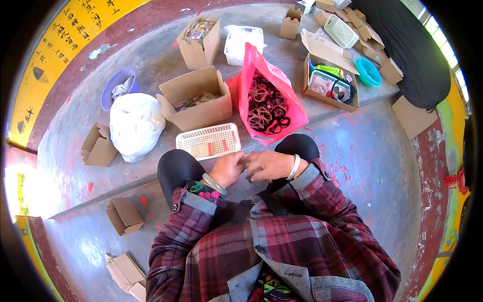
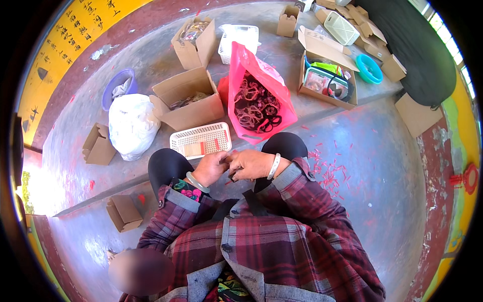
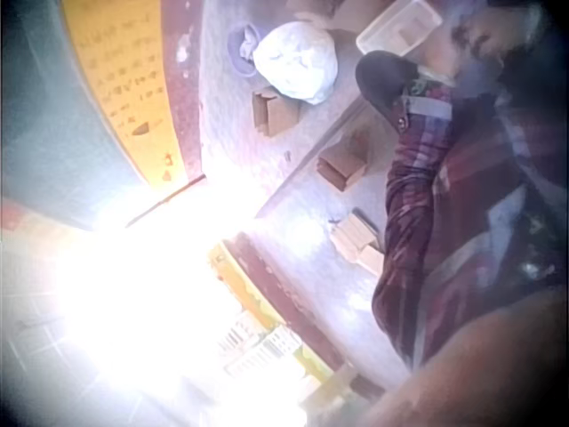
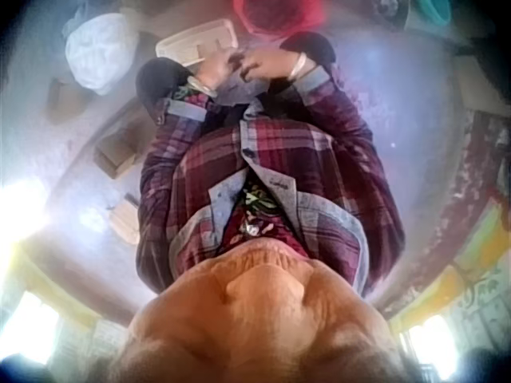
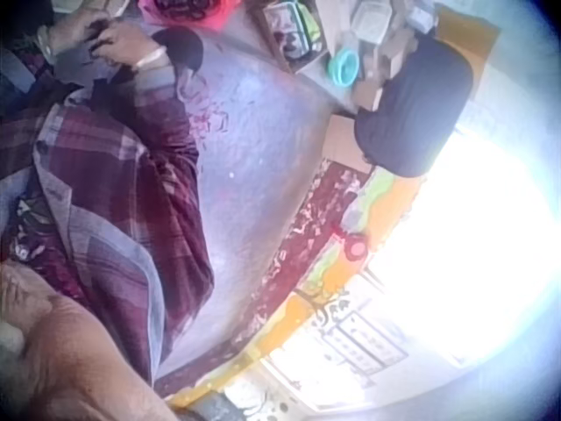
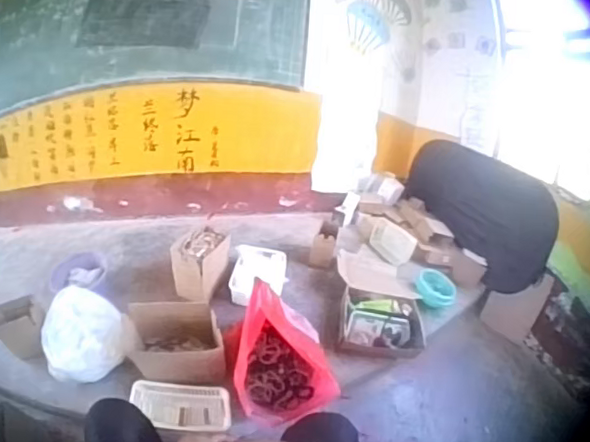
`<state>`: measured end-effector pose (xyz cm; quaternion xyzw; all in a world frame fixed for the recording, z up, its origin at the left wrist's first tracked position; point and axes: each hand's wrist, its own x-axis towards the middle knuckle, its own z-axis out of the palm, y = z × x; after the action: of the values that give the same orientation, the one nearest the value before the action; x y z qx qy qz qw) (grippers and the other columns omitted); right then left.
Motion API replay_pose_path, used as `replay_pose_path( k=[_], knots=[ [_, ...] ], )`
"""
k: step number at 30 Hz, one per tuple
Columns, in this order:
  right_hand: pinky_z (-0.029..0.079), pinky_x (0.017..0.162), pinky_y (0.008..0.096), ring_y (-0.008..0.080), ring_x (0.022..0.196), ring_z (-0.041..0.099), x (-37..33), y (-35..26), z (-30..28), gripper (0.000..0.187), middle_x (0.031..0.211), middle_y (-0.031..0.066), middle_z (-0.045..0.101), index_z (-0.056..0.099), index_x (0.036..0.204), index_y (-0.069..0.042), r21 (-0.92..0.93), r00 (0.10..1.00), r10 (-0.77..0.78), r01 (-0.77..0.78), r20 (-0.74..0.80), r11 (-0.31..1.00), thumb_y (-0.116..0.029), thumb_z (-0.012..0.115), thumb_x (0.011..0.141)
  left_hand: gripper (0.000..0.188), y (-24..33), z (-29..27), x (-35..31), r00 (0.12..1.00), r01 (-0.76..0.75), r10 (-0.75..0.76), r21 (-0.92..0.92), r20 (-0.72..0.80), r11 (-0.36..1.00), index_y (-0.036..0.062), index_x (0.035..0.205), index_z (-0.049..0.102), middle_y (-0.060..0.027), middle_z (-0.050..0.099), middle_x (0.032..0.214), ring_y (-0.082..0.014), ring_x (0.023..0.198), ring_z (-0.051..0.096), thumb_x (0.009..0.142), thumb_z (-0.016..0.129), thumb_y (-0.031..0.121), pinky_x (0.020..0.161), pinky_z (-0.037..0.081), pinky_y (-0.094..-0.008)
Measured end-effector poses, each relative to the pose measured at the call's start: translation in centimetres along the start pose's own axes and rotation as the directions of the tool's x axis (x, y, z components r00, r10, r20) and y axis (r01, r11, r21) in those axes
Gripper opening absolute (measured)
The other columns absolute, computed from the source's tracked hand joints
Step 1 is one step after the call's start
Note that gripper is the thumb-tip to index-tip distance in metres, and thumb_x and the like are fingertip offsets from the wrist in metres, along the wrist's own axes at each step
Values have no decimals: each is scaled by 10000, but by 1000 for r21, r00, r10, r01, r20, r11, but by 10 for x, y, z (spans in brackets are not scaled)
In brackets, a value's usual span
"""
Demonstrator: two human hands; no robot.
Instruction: The person sits on the floor and assembles small black components by hand. They pick up parts from a pink bag and a white basket, fit them together, and place the finished items into a cardboard box.
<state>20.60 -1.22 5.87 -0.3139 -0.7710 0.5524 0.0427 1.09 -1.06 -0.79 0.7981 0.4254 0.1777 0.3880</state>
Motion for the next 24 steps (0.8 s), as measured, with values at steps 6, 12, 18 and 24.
replay_pose_path(
  k=[6,12,18,24],
  knots=[
    [411,451,223,82,514,508,-3,-6,-3,210,612,37,547,640,960,6,463,998,-13,-17,61,886,-151,585,832,195,2,10,5,962,249,-195,-902,189,354,27,963,592,-119,638,833,-208,775,623,778,623,76,708,485,-300],
    [433,466,236,105,511,531,5,4,2,226,633,66,569,646,964,5,152,997,6,-17,72,988,-147,585,808,214,1,1,1,999,-34,33,-105,-6,994,39,941,592,-77,627,811,-147,734,585,741,659,73,691,476,-282],
    [468,487,247,129,543,584,8,-6,4,233,701,86,629,651,949,-1,128,987,-45,26,151,991,-162,574,800,211,-8,10,1,998,-5,17,-166,68,986,34,906,585,-61,607,767,-116,707,551,718,678,55,668,469,-274],
    [469,491,254,139,543,597,12,0,8,220,733,71,650,667,922,-25,36,990,43,-49,136,998,-166,566,788,166,-5,11,1,998,-19,35,-276,54,961,30,855,566,-30,560,707,-83,682,495,729,672,48,640,451,-259]
  ],
)
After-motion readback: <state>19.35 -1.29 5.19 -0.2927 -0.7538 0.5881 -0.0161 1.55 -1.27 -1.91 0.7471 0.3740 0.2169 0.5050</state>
